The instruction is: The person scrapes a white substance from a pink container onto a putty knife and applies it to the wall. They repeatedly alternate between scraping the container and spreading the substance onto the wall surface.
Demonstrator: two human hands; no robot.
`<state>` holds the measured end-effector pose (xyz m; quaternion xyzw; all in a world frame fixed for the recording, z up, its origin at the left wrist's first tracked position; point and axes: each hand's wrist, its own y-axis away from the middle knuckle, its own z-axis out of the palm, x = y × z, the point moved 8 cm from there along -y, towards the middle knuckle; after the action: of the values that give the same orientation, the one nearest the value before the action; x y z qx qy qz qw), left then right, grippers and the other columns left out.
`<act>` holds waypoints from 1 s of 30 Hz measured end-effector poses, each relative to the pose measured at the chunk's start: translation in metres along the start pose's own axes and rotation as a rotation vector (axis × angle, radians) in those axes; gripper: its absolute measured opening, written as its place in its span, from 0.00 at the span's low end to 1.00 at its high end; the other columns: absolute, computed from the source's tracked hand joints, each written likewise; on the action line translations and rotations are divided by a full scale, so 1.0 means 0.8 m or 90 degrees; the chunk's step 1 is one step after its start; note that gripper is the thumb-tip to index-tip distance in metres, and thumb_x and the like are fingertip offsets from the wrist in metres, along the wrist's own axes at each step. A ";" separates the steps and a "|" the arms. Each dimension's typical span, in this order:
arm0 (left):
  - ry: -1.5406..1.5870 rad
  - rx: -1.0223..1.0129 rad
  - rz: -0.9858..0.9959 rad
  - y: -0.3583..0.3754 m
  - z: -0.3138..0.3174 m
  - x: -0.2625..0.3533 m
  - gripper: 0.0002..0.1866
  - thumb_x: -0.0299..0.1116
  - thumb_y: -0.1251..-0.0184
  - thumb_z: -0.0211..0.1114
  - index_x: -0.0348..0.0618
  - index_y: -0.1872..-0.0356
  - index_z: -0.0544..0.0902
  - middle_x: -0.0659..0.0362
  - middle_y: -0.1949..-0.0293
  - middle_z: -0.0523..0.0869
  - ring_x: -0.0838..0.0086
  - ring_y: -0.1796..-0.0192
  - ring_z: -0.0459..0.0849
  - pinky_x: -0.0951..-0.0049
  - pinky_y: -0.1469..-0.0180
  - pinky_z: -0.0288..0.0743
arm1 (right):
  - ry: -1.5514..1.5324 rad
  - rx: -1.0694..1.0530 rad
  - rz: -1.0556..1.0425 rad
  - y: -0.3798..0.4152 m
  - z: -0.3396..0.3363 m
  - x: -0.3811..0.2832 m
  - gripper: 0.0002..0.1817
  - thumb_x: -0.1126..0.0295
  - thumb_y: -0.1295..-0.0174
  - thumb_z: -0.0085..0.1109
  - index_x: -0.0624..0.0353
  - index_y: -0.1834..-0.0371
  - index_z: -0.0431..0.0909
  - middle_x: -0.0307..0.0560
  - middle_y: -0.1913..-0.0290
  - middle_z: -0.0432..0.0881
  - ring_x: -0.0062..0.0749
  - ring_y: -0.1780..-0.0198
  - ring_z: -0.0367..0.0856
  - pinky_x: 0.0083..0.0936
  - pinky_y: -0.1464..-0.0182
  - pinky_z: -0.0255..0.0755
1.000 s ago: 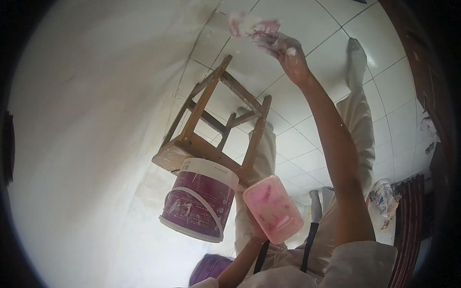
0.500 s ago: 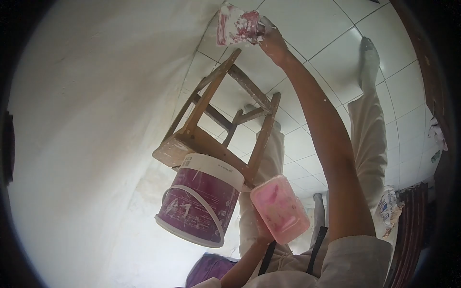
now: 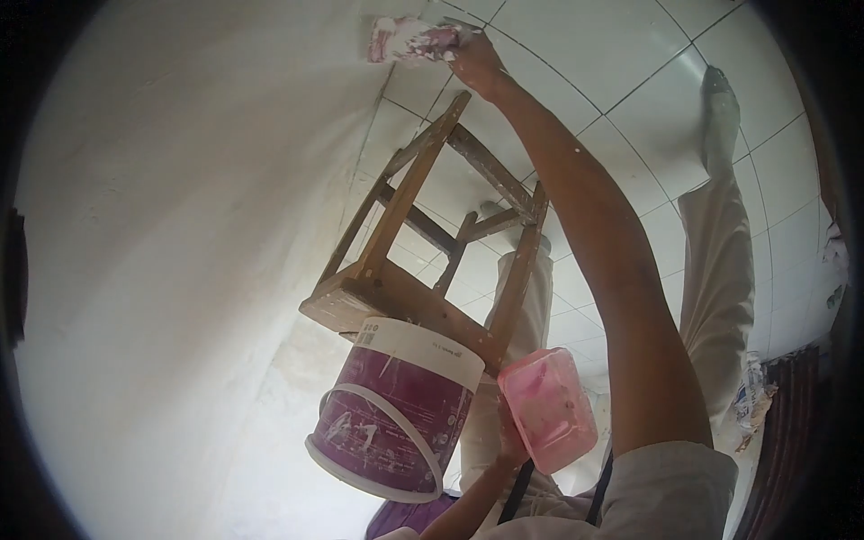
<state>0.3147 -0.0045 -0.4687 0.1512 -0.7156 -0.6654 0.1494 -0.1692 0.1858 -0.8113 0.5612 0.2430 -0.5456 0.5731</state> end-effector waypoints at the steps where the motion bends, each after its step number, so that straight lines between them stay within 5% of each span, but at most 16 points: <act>1: -0.026 0.012 0.013 -0.003 -0.009 -0.001 0.48 0.75 0.36 0.42 0.47 0.26 0.55 0.52 0.33 0.68 0.57 0.33 0.71 0.50 0.33 0.68 | 0.105 0.066 0.011 0.000 -0.004 -0.014 0.16 0.74 0.37 0.58 0.61 0.45 0.76 0.44 0.53 0.83 0.21 0.55 0.80 0.20 0.58 0.73; 2: -0.044 0.025 0.021 0.000 -0.014 -0.004 0.48 0.74 0.36 0.42 0.47 0.26 0.55 0.52 0.33 0.68 0.57 0.33 0.71 0.50 0.33 0.68 | 0.105 0.065 0.015 -0.009 -0.002 0.009 0.16 0.74 0.37 0.58 0.61 0.45 0.76 0.44 0.53 0.83 0.21 0.55 0.80 0.20 0.58 0.73; 4: -0.044 0.037 0.019 0.003 -0.013 -0.004 0.47 0.74 0.35 0.41 0.47 0.26 0.55 0.52 0.33 0.68 0.57 0.33 0.71 0.51 0.33 0.68 | 0.591 0.119 -0.306 -0.034 0.016 0.033 0.11 0.76 0.39 0.58 0.62 0.53 0.80 0.49 0.55 0.84 0.28 0.56 0.83 0.20 0.59 0.75; 5: -0.042 0.040 0.014 0.005 -0.012 -0.005 0.47 0.74 0.35 0.41 0.47 0.26 0.55 0.52 0.33 0.68 0.57 0.33 0.71 0.51 0.33 0.68 | 0.110 0.150 -0.066 -0.061 0.013 0.065 0.10 0.69 0.40 0.59 0.58 0.57 0.81 0.43 0.67 0.84 0.30 0.65 0.82 0.31 0.60 0.77; 9: -0.048 0.046 -0.008 0.010 -0.010 -0.005 0.47 0.73 0.35 0.41 0.47 0.26 0.55 0.52 0.33 0.67 0.58 0.33 0.71 0.51 0.32 0.67 | 0.123 0.282 -0.014 -0.089 0.004 0.070 0.08 0.74 0.43 0.57 0.59 0.62 0.82 0.45 0.68 0.84 0.29 0.66 0.81 0.31 0.63 0.76; 11: -0.051 0.048 -0.015 0.011 -0.011 -0.006 0.46 0.72 0.34 0.41 0.46 0.26 0.55 0.52 0.33 0.67 0.58 0.33 0.70 0.52 0.32 0.67 | 0.345 0.286 -0.235 -0.096 0.006 0.033 0.07 0.78 0.44 0.53 0.59 0.67 0.82 0.45 0.69 0.85 0.29 0.70 0.80 0.31 0.66 0.75; 12: -0.053 0.049 -0.017 0.009 -0.011 -0.006 0.46 0.72 0.34 0.40 0.46 0.26 0.55 0.52 0.33 0.67 0.58 0.33 0.70 0.52 0.32 0.67 | 0.345 0.287 -0.236 -0.105 -0.005 0.039 0.07 0.78 0.44 0.53 0.59 0.67 0.82 0.45 0.69 0.85 0.29 0.70 0.80 0.31 0.66 0.75; 14: -0.049 0.052 -0.023 0.005 -0.012 -0.011 0.46 0.72 0.34 0.40 0.46 0.26 0.55 0.52 0.33 0.67 0.58 0.33 0.70 0.52 0.32 0.67 | 0.473 0.273 -0.216 -0.124 -0.021 0.046 0.06 0.77 0.42 0.53 0.59 0.67 0.81 0.46 0.70 0.85 0.32 0.71 0.81 0.31 0.66 0.76; 15: -0.048 0.057 -0.022 0.003 -0.013 -0.011 0.46 0.71 0.34 0.40 0.46 0.26 0.55 0.52 0.33 0.67 0.59 0.33 0.70 0.52 0.32 0.67 | 0.145 0.314 -0.010 -0.127 -0.048 0.074 0.09 0.71 0.37 0.51 0.61 0.67 0.82 0.49 0.71 0.86 0.38 0.69 0.84 0.33 0.63 0.78; 16: -0.049 0.060 -0.025 0.004 -0.013 -0.014 0.45 0.71 0.34 0.40 0.46 0.26 0.55 0.52 0.33 0.67 0.59 0.33 0.70 0.52 0.32 0.66 | 0.163 0.338 -0.121 -0.122 -0.057 0.048 0.13 0.69 0.33 0.48 0.63 0.66 0.82 0.50 0.71 0.86 0.38 0.69 0.85 0.33 0.62 0.78; 18: -0.048 0.070 -0.029 0.005 -0.017 -0.016 0.45 0.71 0.33 0.40 0.46 0.26 0.55 0.52 0.33 0.67 0.59 0.33 0.70 0.53 0.32 0.66 | 0.380 0.442 -0.091 -0.110 -0.088 0.058 0.14 0.70 0.32 0.48 0.65 0.67 0.81 0.49 0.72 0.86 0.36 0.70 0.84 0.32 0.63 0.78; 22: -0.049 0.072 -0.031 0.007 -0.016 -0.020 0.44 0.70 0.33 0.39 0.46 0.26 0.55 0.52 0.32 0.67 0.59 0.33 0.70 0.53 0.32 0.66 | 0.559 0.416 -0.076 -0.085 -0.112 0.063 0.14 0.71 0.31 0.46 0.69 0.66 0.81 0.50 0.73 0.86 0.37 0.70 0.84 0.32 0.61 0.79; 24: -0.055 0.072 -0.033 0.008 -0.015 -0.020 0.44 0.70 0.32 0.39 0.45 0.26 0.55 0.53 0.32 0.67 0.60 0.33 0.69 0.54 0.32 0.65 | 0.369 0.145 -0.164 -0.058 -0.080 0.038 0.13 0.74 0.32 0.45 0.69 0.59 0.80 0.51 0.67 0.87 0.36 0.62 0.85 0.31 0.52 0.78; 26: -0.060 0.074 -0.035 0.008 -0.015 -0.019 0.44 0.69 0.32 0.39 0.45 0.26 0.55 0.53 0.32 0.67 0.60 0.33 0.69 0.54 0.31 0.65 | -0.157 0.010 -0.255 -0.066 -0.032 0.115 0.13 0.79 0.34 0.45 0.66 0.51 0.78 0.49 0.54 0.85 0.32 0.51 0.82 0.28 0.46 0.75; 30: -0.073 0.084 -0.035 0.012 -0.014 -0.019 0.43 0.68 0.31 0.39 0.45 0.26 0.55 0.53 0.32 0.67 0.60 0.32 0.69 0.55 0.31 0.65 | -0.333 -0.066 -0.280 -0.110 0.012 0.106 0.16 0.80 0.37 0.47 0.63 0.47 0.77 0.47 0.47 0.81 0.31 0.46 0.79 0.27 0.44 0.73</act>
<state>0.3330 -0.0076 -0.4588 0.1420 -0.7609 -0.6280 0.0801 -0.2268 0.1672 -0.9176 0.3063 0.2303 -0.7683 0.5126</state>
